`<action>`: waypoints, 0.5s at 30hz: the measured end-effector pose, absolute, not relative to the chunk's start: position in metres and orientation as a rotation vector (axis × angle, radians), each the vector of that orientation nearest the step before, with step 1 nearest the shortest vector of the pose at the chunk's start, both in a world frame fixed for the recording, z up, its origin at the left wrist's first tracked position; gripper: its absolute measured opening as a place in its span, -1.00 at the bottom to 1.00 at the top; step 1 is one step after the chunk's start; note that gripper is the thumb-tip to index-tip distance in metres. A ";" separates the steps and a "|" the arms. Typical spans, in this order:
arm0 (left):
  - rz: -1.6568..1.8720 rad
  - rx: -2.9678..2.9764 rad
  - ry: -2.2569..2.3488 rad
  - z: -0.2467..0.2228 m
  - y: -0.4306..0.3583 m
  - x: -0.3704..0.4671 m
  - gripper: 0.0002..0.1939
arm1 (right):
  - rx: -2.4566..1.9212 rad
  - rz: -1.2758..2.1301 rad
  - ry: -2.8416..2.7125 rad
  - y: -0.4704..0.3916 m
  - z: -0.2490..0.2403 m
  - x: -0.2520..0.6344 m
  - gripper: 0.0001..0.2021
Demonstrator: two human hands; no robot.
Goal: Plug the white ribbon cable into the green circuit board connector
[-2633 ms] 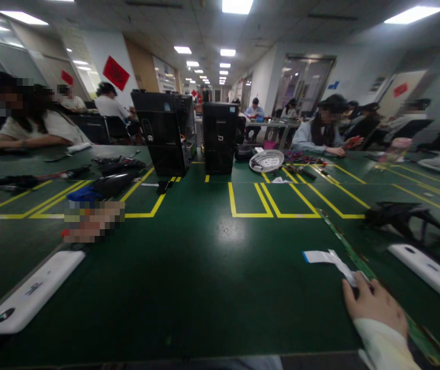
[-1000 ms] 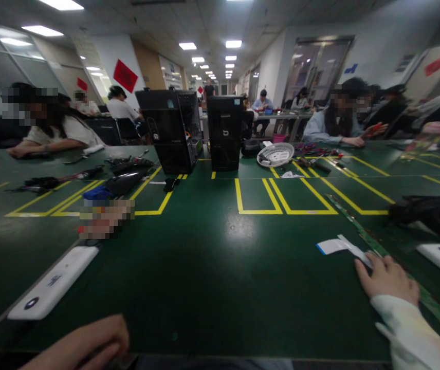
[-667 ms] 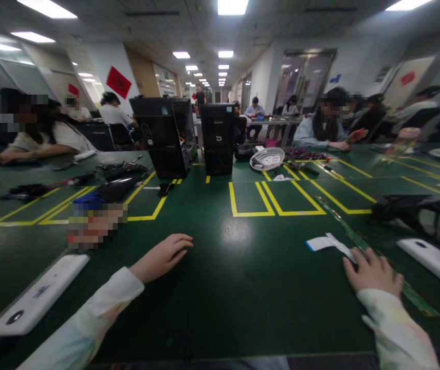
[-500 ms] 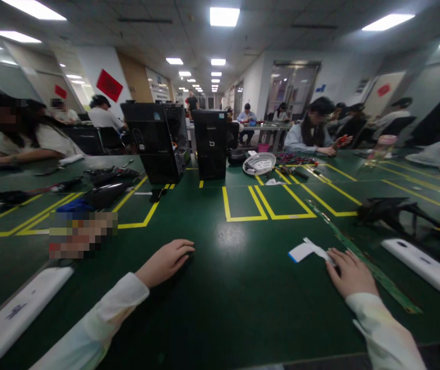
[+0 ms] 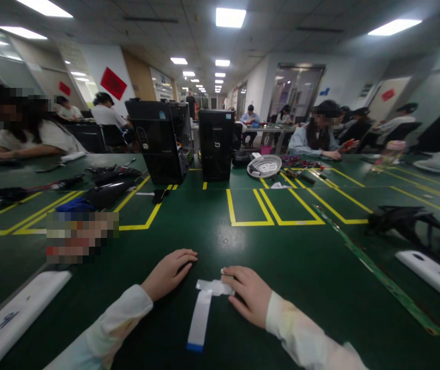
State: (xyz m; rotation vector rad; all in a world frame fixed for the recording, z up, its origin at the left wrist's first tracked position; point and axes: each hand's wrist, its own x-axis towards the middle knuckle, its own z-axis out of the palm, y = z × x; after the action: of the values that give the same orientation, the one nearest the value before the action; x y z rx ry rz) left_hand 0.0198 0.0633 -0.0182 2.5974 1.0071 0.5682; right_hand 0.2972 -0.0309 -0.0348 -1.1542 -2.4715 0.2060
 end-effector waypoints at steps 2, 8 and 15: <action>0.579 2.589 1.008 -0.021 0.066 0.019 -0.74 | -1.063 0.276 -2.523 -0.023 -0.031 0.274 -0.55; 0.576 2.580 0.984 -0.027 0.071 0.016 -0.74 | -0.924 0.360 -2.602 -0.014 -0.029 0.245 -0.51; 0.521 2.584 0.966 -0.023 0.071 0.013 -0.71 | -1.378 -0.101 -2.315 0.014 -0.038 0.326 -0.48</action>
State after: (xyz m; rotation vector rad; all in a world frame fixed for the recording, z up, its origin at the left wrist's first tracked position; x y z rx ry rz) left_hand 0.0126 0.0712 -0.0225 2.5841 0.9657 0.5206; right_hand 0.3265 0.0136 -0.0376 -1.3779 -2.3146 -0.1010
